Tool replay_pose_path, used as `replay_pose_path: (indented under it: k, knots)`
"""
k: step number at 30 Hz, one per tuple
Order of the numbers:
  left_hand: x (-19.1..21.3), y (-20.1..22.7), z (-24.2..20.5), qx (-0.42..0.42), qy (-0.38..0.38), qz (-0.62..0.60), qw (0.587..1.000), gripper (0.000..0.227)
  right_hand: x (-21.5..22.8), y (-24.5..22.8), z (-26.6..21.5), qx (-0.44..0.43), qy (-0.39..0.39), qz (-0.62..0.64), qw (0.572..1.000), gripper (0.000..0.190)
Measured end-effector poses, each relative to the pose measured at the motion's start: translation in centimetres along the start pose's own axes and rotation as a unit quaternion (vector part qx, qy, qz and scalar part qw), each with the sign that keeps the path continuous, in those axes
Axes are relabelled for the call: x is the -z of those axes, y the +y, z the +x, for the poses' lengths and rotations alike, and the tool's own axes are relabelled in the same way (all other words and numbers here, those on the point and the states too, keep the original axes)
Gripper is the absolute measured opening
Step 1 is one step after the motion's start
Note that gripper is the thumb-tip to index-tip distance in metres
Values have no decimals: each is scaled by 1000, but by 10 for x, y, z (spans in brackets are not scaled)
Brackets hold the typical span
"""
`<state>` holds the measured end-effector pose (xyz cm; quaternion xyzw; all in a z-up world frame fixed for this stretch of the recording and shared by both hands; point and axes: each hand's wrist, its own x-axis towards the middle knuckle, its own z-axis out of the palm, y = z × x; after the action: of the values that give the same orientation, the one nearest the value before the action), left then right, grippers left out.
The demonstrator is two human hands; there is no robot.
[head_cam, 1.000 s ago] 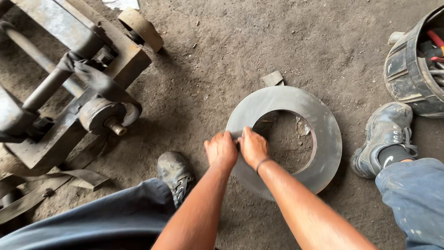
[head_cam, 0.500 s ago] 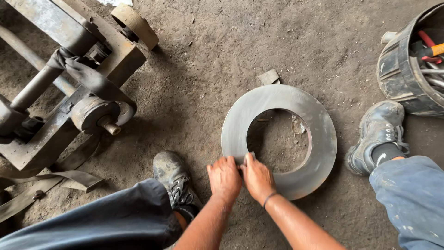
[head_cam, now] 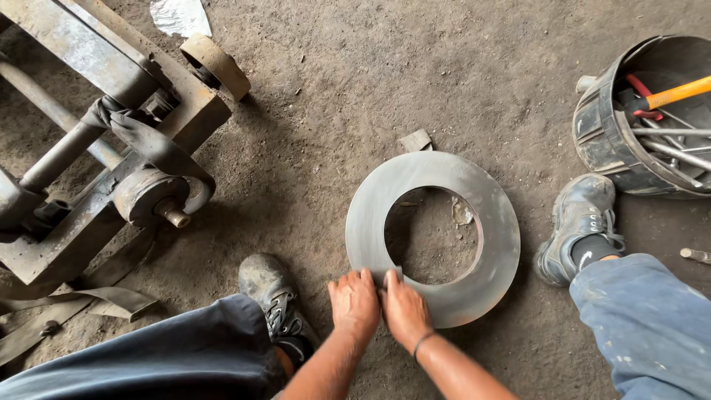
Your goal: The person sands a circular metal ring by hand using a small piece of abrasive material, rotating the ring on the floor to reach different sections.
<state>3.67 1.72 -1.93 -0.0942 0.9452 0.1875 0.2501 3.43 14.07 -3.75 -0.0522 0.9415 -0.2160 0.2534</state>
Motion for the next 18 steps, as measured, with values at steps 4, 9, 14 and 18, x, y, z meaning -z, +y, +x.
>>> replay_pose_path:
  k: [4, 9, 14, 18]
  knots:
    - [6, 4, 7, -8, 28, 18, 999, 18, -5, -3, 5, 38, 78, -31, 996, 19]
    - [36, 4, 61, -22, 41, 27, 999, 22, 18, -8, 75, 34, 64, -34, 997, 22]
    - [43, 5, 90, -6, 65, 11, 998, 19, 30, -8, 112, 61, 50, -72, 994, 24]
    - [15, 8, 34, -16, 51, 44, 998, 22, 11, 1, 42, 68, 44, -103, 991, 24]
